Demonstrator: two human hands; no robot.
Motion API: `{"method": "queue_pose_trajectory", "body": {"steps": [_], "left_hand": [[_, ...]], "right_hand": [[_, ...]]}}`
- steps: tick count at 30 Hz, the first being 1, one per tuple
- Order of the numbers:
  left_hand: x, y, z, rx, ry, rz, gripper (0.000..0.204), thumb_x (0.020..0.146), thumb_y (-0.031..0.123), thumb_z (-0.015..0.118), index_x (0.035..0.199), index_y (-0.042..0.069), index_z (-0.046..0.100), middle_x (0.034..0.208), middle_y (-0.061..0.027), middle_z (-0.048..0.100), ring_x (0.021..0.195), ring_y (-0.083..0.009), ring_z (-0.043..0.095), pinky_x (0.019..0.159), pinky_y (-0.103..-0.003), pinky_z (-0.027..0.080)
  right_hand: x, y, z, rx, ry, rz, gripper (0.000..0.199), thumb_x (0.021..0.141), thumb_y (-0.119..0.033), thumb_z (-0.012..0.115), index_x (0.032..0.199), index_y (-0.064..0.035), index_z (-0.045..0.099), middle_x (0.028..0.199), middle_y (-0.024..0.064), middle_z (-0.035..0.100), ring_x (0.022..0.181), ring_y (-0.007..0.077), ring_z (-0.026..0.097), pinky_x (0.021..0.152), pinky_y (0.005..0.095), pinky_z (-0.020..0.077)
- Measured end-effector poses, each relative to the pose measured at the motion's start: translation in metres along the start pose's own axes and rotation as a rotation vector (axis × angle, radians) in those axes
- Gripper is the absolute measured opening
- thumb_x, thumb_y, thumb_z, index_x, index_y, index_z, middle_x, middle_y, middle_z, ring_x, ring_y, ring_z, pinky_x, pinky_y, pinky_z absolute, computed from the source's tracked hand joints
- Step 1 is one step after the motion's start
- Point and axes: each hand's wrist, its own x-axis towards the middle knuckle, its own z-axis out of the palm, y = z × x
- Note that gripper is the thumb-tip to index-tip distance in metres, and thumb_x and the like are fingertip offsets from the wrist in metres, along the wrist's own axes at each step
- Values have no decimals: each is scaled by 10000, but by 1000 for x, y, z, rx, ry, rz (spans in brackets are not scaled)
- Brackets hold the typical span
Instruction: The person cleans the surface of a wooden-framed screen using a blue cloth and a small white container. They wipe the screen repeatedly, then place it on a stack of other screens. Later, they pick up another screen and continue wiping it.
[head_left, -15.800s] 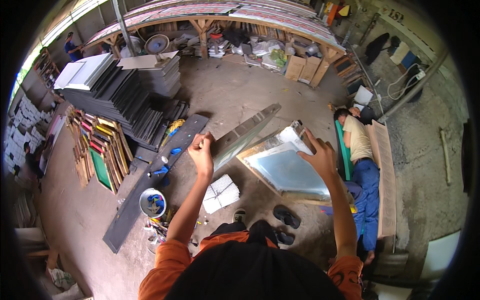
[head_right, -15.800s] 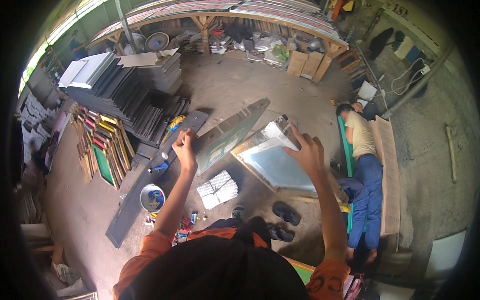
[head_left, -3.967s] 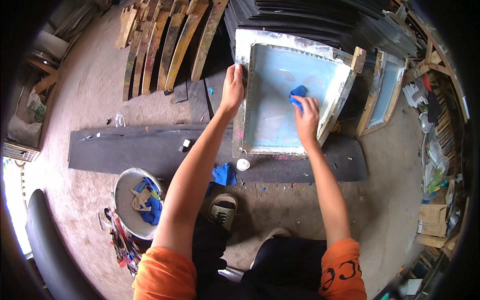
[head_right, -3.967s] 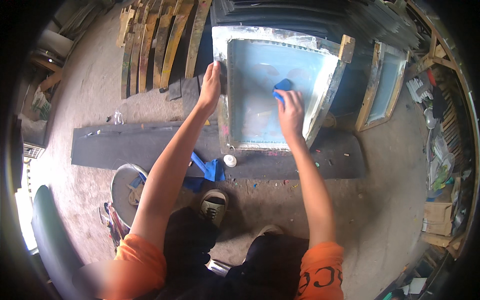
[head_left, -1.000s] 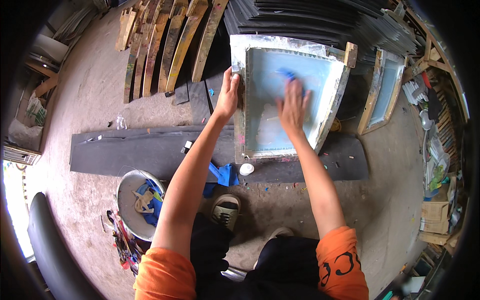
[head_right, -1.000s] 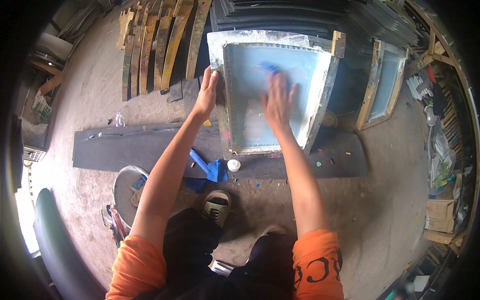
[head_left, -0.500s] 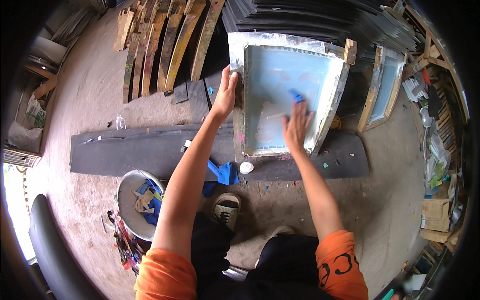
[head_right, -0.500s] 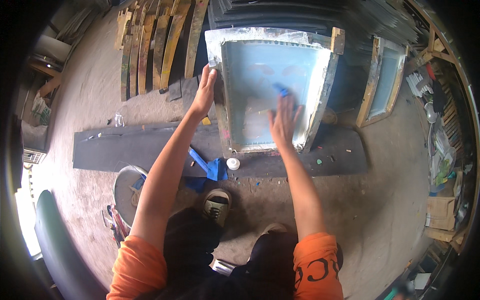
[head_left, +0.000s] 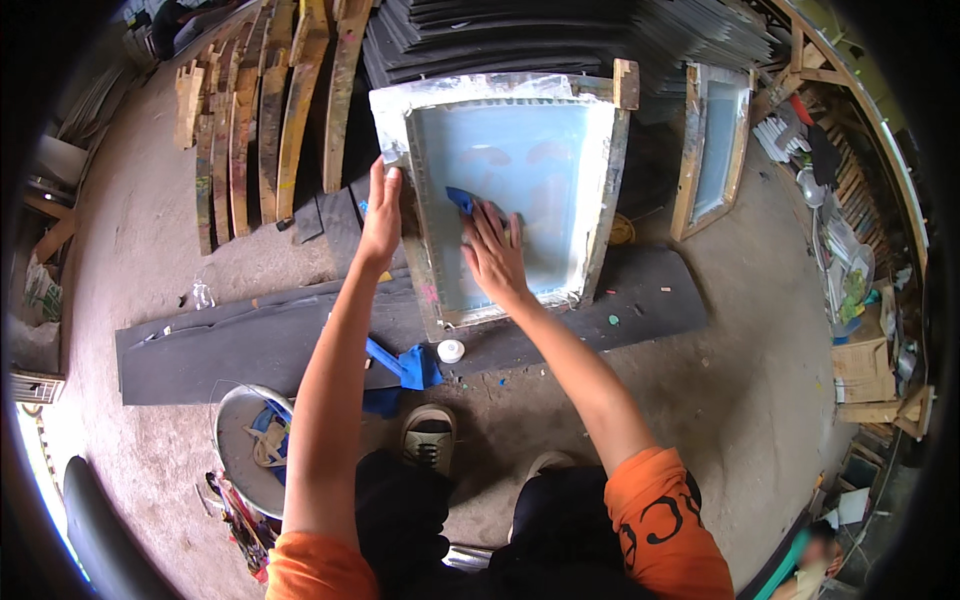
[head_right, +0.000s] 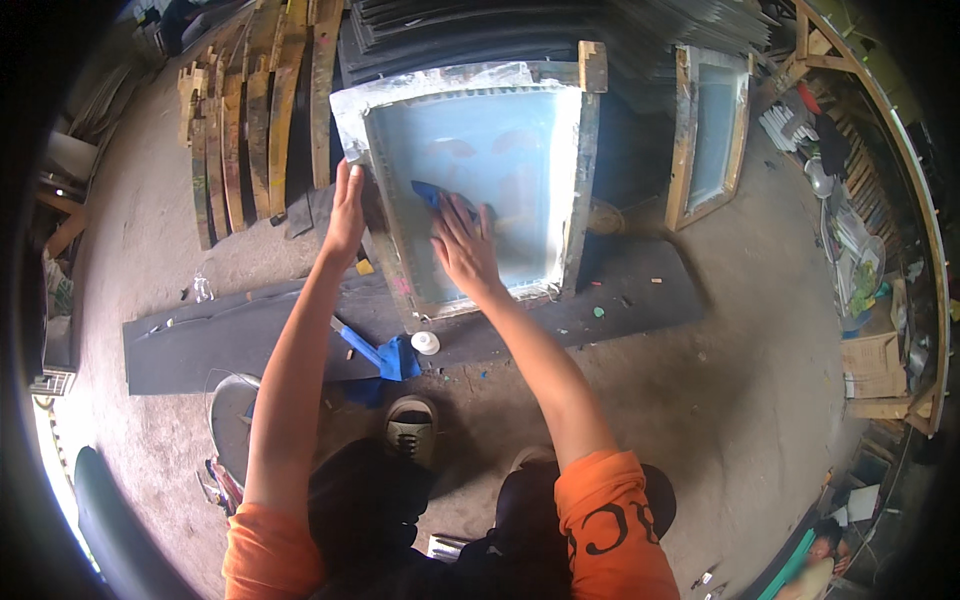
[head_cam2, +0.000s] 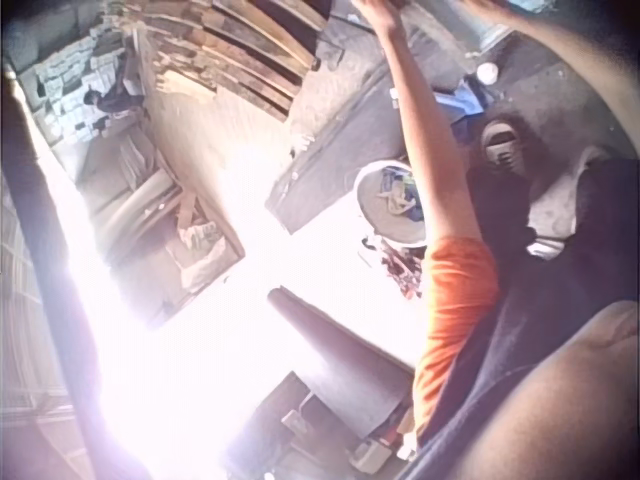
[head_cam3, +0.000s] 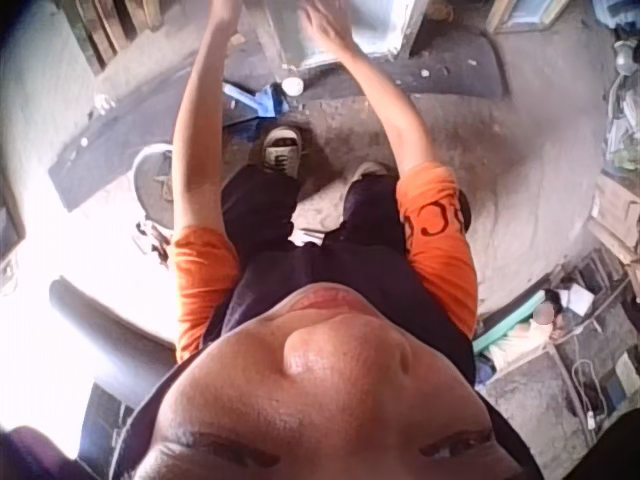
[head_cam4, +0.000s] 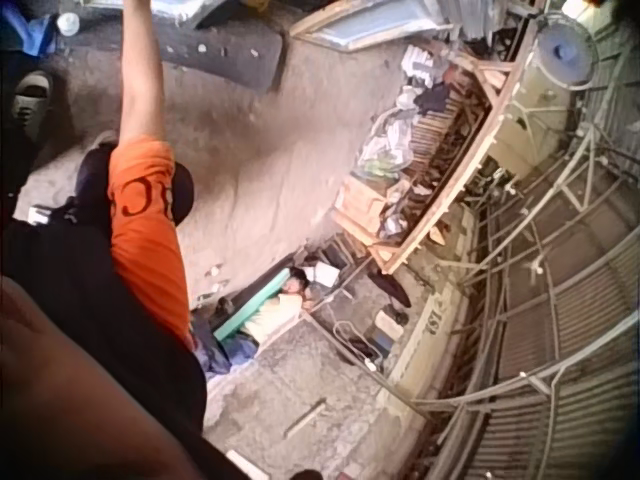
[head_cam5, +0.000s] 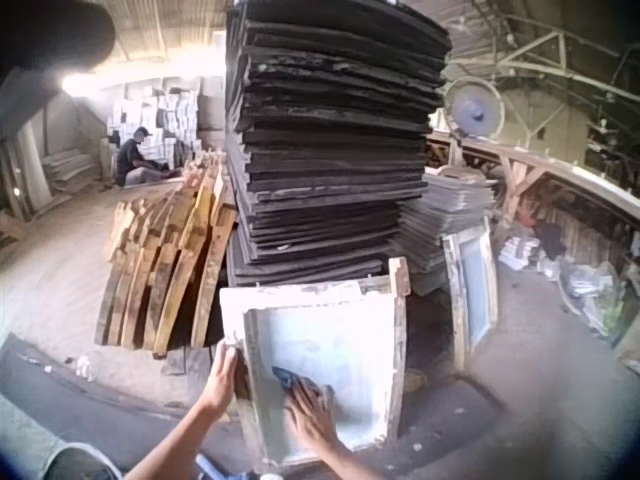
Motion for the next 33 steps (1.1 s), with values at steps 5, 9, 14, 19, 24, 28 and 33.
{"method": "queue_pose_trajectory", "body": {"steps": [5,9,14,19,24,28,33], "left_hand": [[-5,13,4,166,47,-32,543,950,369,306,1368,48,174,1389,-105,253,1289,-179,203,1054,-291,141],[-6,14,3,194,49,-43,547,947,384,306,1369,60,180,1387,-103,257,1288,-177,205,1055,-296,138],[-1,4,-2,159,27,31,539,944,394,311,1357,63,205,1374,-95,276,1276,-168,217,1051,-294,143],[1,-6,-5,125,53,-9,538,944,392,312,1356,61,207,1374,-103,274,1283,-175,210,1053,-294,139],[1,-8,-5,130,60,7,529,944,387,316,1349,60,219,1363,-102,285,1277,-174,216,1051,-290,141],[0,-5,-3,137,38,18,517,945,380,320,1342,60,232,1354,-99,294,1271,-171,223,1048,-286,143],[2,-6,-8,95,24,43,490,950,357,321,1333,61,244,1339,-94,310,1260,-166,236,1044,-280,149]], "right_hand": [[82,53,-35,-34,333,204,525,902,-324,396,1353,-81,279,1355,146,332,1303,274,228,1058,499,116],[66,59,-31,-18,368,520,558,925,-332,325,1380,-46,170,1429,154,152,1334,269,122,1071,460,66],[-51,11,19,220,256,1011,690,911,-468,257,1392,-40,8,1443,196,-38,1343,292,-41,1068,460,31],[7,7,12,316,344,933,745,899,-509,255,1379,-47,-78,1416,205,-155,1321,323,-115,1069,450,-39],[59,26,-27,152,309,502,636,923,-341,345,1375,19,78,1420,246,79,1333,349,14,1063,480,45],[-39,16,5,125,238,771,664,917,-405,313,1376,12,76,1422,231,83,1330,340,70,1073,466,79],[-118,1,10,-184,-36,782,675,858,-301,487,1326,80,185,1354,257,238,1271,347,246,1047,454,196]]}}
